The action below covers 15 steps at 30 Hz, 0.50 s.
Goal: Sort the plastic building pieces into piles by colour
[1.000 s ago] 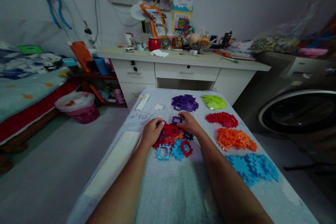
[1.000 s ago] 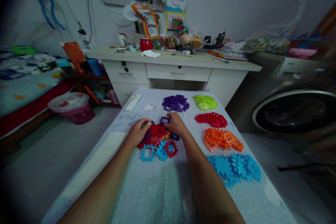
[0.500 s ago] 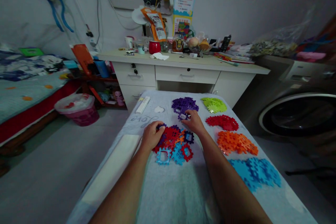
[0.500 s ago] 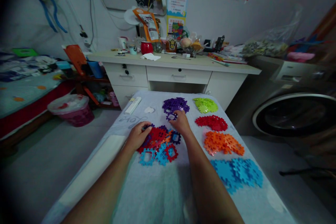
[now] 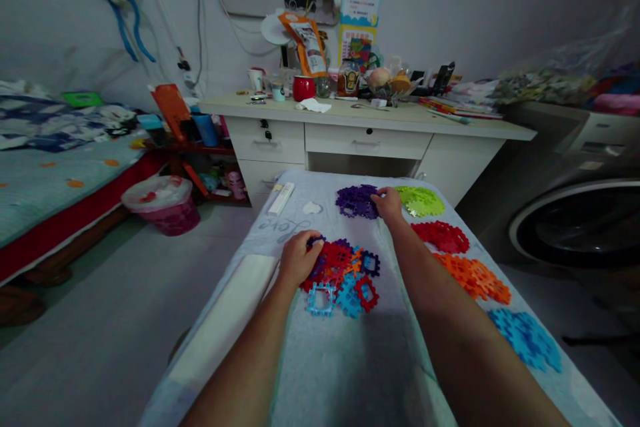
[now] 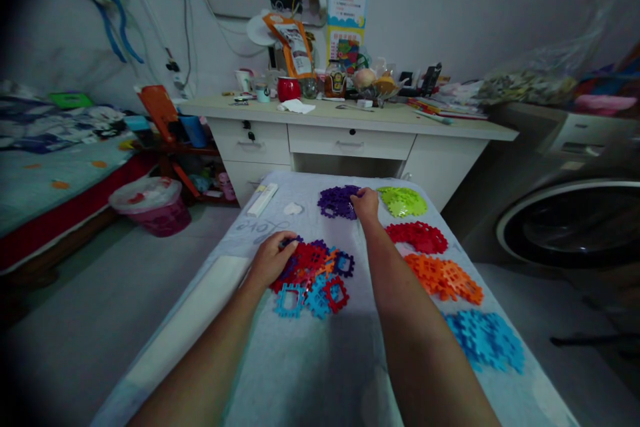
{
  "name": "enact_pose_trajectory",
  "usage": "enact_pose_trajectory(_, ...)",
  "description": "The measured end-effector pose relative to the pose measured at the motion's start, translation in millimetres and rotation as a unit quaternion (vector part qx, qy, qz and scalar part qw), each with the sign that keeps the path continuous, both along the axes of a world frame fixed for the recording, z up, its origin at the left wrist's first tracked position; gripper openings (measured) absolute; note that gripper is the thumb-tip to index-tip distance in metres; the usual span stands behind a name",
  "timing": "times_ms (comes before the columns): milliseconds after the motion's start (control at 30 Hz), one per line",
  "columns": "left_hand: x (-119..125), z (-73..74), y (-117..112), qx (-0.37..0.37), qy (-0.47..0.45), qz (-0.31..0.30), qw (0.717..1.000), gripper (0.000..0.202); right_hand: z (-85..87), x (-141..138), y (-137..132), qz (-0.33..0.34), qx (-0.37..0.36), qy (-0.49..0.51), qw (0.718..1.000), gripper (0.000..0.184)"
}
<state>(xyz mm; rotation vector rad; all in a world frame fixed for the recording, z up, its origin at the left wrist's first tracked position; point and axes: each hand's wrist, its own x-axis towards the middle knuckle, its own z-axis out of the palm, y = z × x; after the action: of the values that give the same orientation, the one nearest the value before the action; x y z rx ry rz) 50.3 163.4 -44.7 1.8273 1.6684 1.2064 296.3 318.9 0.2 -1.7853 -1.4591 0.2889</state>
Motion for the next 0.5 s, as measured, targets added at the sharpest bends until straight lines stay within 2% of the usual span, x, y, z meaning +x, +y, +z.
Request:
enact_pose_trajectory(133,0.1,1.6,0.2,0.001,-0.008,-0.007,1.0,0.025,0.0,2.5,-4.6,0.006,-0.007,0.004,1.0,0.013)
enact_pose_trajectory(267,0.0,3.5,0.0,-0.005,-0.02,-0.008,1.0,0.033,4.3,4.1,-27.3,0.04,0.002,0.01,0.999,0.022)
enact_pose_trajectory(367,-0.2,4.6,-0.9,-0.01,-0.025,-0.004,1.0,0.038,10.4,4.8,-54.9,0.137,-0.027,-0.012,0.99,0.021)
enact_pose_trajectory(500,-0.4,5.2,-1.8,-0.015,-0.026,-0.004,1.0,0.04,17.9,6.8,-99.2,0.273,-0.125,-0.097,0.949,0.025)
